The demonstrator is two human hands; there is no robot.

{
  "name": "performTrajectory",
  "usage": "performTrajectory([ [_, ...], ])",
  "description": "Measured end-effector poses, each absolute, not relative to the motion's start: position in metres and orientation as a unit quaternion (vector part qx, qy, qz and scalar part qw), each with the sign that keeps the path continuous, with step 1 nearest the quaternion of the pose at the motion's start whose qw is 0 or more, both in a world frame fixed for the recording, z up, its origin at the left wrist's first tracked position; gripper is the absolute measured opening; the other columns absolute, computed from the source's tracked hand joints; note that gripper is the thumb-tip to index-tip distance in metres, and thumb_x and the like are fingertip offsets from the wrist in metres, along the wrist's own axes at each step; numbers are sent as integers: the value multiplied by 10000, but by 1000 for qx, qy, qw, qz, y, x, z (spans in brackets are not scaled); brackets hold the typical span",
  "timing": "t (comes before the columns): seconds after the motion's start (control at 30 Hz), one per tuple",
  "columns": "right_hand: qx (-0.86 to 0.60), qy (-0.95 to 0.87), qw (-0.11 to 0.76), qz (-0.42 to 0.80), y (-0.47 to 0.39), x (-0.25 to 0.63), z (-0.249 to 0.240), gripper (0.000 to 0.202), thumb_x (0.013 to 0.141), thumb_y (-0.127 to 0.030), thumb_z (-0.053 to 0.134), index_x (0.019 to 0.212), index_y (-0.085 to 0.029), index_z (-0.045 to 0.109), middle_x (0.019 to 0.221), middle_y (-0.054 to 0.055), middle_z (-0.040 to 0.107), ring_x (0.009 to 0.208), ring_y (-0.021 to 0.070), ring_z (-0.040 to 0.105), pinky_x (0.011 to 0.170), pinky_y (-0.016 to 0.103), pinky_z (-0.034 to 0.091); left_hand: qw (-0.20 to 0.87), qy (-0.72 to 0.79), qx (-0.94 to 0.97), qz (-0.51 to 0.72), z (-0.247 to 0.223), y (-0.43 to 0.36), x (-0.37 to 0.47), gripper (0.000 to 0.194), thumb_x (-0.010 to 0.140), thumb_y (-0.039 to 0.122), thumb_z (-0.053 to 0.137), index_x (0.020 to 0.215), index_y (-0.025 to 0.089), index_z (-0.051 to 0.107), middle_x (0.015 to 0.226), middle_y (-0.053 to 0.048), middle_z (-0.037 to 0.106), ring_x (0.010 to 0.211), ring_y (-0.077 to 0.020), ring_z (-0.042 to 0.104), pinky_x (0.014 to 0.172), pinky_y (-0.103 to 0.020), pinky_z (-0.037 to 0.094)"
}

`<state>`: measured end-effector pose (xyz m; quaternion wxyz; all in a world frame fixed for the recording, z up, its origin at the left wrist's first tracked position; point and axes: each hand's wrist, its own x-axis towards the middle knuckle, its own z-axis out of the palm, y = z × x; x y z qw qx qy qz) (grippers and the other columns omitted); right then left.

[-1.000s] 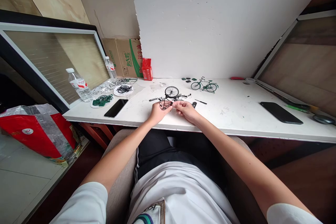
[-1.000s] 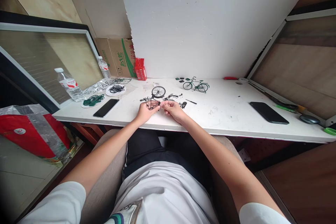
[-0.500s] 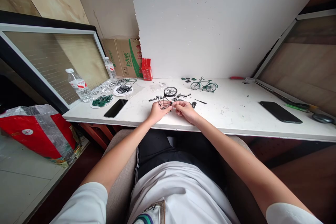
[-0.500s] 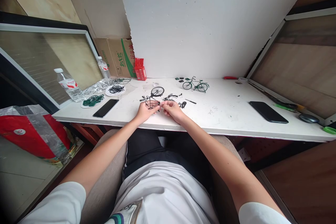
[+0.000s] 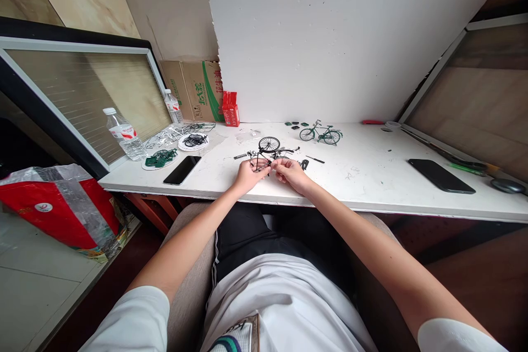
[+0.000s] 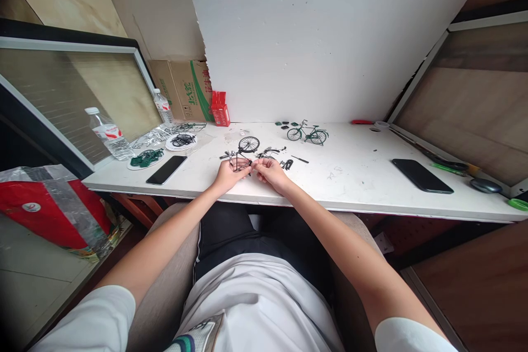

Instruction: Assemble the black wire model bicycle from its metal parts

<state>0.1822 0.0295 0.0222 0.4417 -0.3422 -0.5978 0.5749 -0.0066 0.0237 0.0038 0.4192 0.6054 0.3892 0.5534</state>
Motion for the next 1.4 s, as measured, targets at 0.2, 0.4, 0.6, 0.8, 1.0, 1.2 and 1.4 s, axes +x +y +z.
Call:
performTrajectory([
  [0.2,-333,-594,448,579,34,183,17,398,754,-523,831,881,-172,695,647,-33,590,512,74,411,488,242,304,417,390,608,552,3,25,-6,439,765,370,888,1076,91,751,1065,-177,778,865,-219,739,616,-266,607],
  [0.4,-329,-603,448,572,36,184,14,423,769,-568,828,862,-176,699,661,-24,592,516,74,408,487,243,296,410,393,605,558,4,22,-5,419,768,374,883,1054,99,750,1020,-159,782,852,-215,740,637,-272,610],
  [0.6,-333,-612,443,564,34,183,16,467,770,-620,820,860,-180,692,636,-26,558,530,83,408,488,237,300,401,390,609,562,7,18,-4,400,771,374,873,1053,115,759,1018,-146,794,858,-220,747,662,-292,618],
  [0.8,-328,-620,439,561,31,183,19,479,786,-637,810,843,-182,671,623,-40,517,533,84,415,503,247,299,390,396,613,561,8,17,-3,377,776,337,867,1057,114,753,1066,-163,792,942,-244,758,807,-353,636],
  [1.0,-328,-611,442,569,31,184,19,473,779,-617,829,871,-180,671,629,-45,523,536,83,423,503,243,305,382,400,614,563,8,17,-3,369,778,324,862,1055,109,750,1069,-170,789,950,-254,759,803,-360,637],
  [1.2,-324,-610,445,570,33,184,16,435,786,-586,831,896,-180,717,662,-29,560,535,81,421,498,247,313,377,395,620,563,8,16,-4,344,785,326,851,1042,118,755,1045,-156,793,950,-248,759,816,-358,637],
  [1.4,-338,-604,453,562,36,184,13,442,755,-594,847,882,-182,747,684,-14,597,527,82,417,487,254,317,371,387,629,564,8,17,-5,328,791,335,841,1038,135,762,992,-125,799,894,-232,757,777,-341,635],
])
